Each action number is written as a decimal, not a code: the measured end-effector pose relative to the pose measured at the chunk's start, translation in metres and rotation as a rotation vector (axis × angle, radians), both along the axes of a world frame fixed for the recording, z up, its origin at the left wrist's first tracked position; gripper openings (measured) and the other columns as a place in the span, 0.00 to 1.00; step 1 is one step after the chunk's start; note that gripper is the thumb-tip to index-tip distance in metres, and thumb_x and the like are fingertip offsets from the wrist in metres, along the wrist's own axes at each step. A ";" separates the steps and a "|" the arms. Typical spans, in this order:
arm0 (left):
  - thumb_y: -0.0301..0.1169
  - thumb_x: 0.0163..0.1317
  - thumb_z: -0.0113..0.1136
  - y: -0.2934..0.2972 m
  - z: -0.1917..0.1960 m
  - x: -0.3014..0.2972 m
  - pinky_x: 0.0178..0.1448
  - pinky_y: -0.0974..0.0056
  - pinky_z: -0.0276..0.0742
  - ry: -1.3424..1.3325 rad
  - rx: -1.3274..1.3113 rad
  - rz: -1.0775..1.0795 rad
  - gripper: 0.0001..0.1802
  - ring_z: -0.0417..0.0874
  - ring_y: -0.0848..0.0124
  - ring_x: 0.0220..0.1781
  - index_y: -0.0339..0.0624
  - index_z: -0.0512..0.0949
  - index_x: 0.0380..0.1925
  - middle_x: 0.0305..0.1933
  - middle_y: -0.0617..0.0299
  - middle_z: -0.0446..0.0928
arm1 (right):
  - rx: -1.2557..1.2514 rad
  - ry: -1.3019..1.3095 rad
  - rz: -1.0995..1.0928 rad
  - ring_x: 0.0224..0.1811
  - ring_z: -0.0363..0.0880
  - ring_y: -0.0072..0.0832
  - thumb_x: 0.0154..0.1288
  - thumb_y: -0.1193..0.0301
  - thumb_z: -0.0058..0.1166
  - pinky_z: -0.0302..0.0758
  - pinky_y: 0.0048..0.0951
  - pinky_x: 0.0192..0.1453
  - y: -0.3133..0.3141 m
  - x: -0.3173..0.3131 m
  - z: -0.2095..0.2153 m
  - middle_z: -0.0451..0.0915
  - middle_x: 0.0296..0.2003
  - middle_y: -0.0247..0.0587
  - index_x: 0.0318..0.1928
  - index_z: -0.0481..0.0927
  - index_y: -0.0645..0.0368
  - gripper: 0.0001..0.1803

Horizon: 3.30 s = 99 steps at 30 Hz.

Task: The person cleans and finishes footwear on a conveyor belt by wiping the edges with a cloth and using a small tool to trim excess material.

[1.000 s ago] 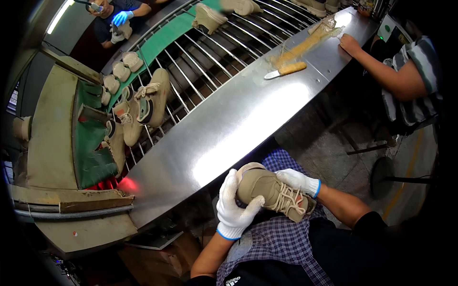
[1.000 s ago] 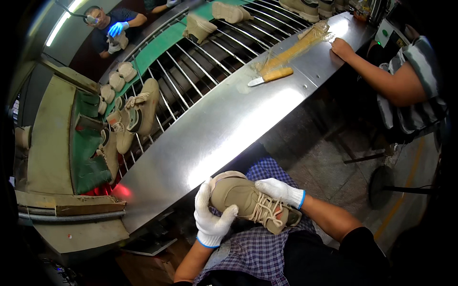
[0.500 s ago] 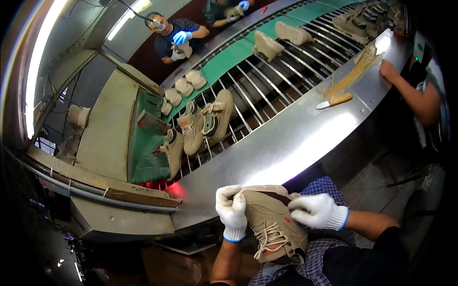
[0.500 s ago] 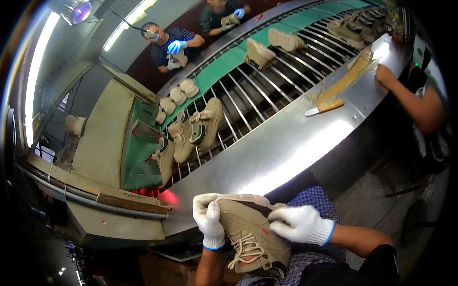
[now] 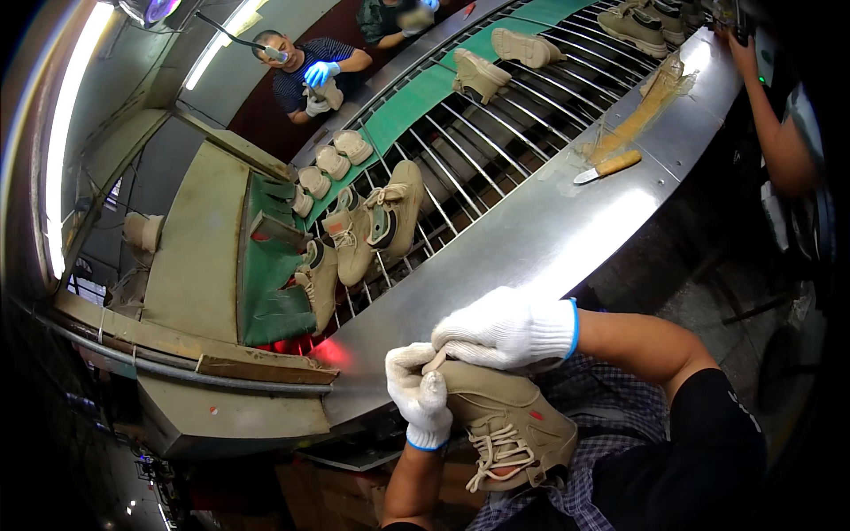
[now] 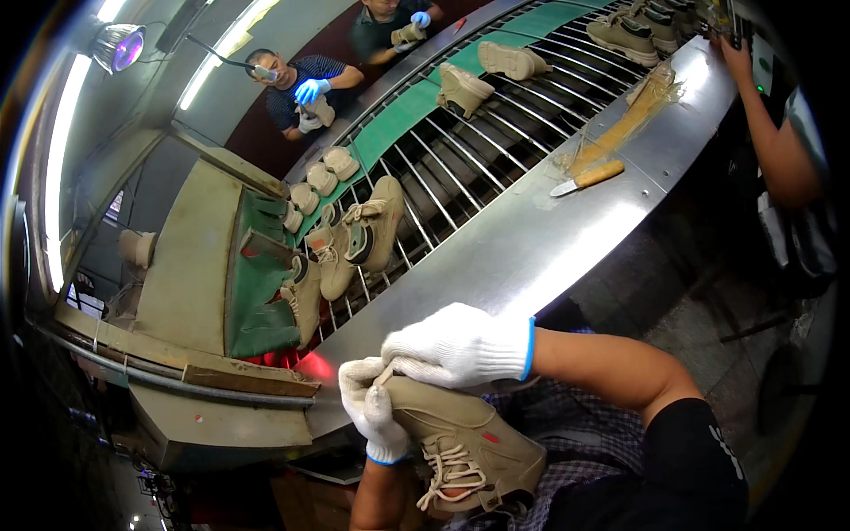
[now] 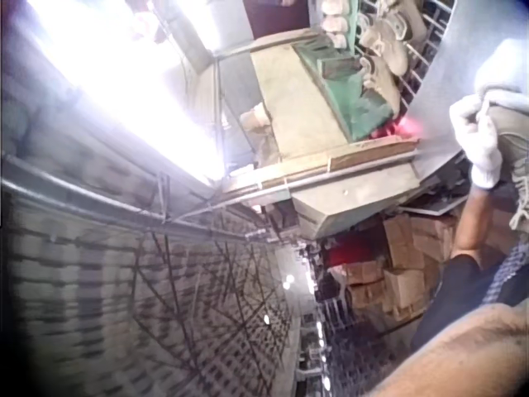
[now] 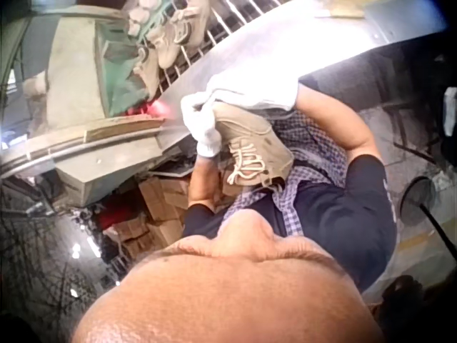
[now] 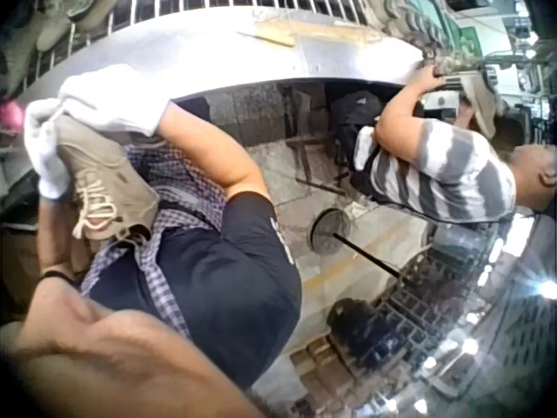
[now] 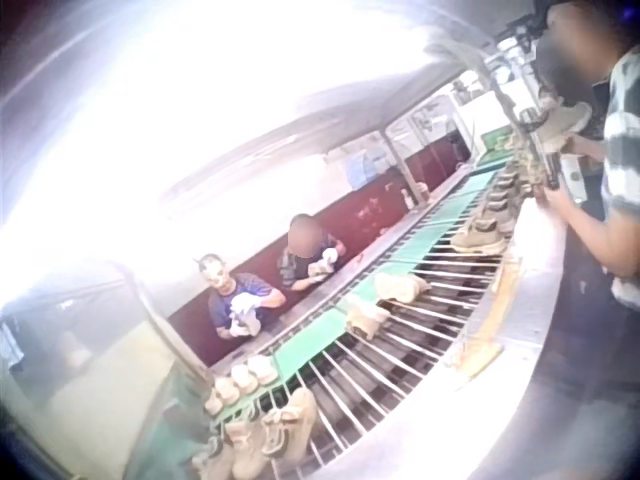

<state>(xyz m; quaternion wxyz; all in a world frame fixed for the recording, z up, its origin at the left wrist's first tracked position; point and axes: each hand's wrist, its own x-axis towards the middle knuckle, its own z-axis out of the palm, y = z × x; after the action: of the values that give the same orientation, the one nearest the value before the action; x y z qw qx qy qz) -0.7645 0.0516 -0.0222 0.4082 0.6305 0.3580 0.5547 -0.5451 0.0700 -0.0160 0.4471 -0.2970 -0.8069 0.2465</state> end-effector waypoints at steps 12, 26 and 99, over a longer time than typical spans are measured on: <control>0.33 0.70 0.56 0.011 0.023 -0.030 0.61 0.62 0.79 0.247 -0.222 -0.176 0.17 0.83 0.68 0.50 0.26 0.80 0.47 0.48 0.52 0.83 | -0.211 -0.093 -0.018 0.48 0.89 0.52 0.55 0.79 0.62 0.89 0.45 0.47 -0.073 0.029 -0.010 0.83 0.56 0.57 0.71 0.70 0.65 0.40; 0.45 0.72 0.56 0.015 0.005 -0.020 0.44 0.57 0.86 0.070 -0.185 -0.119 0.23 0.87 0.57 0.35 0.33 0.73 0.52 0.35 0.39 0.85 | -0.008 0.169 -0.223 0.28 0.88 0.45 0.49 0.80 0.58 0.87 0.41 0.33 -0.072 -0.001 -0.059 0.87 0.33 0.51 0.59 0.80 0.69 0.31; 0.22 0.59 0.65 -0.025 -0.049 -0.042 0.64 0.57 0.88 0.429 -0.009 -0.373 0.40 0.85 0.46 0.66 0.29 0.66 0.74 0.68 0.34 0.77 | -0.782 -0.232 0.105 0.65 0.80 0.36 0.56 0.51 0.79 0.75 0.40 0.73 0.007 0.036 -0.007 0.82 0.61 0.44 0.64 0.82 0.58 0.39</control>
<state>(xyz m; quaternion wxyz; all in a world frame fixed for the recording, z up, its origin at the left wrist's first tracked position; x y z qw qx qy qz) -0.8070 0.0267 -0.0713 0.4208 0.7867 0.3163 0.3223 -0.5090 0.0774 -0.0226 0.1932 -0.4287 -0.7117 0.5219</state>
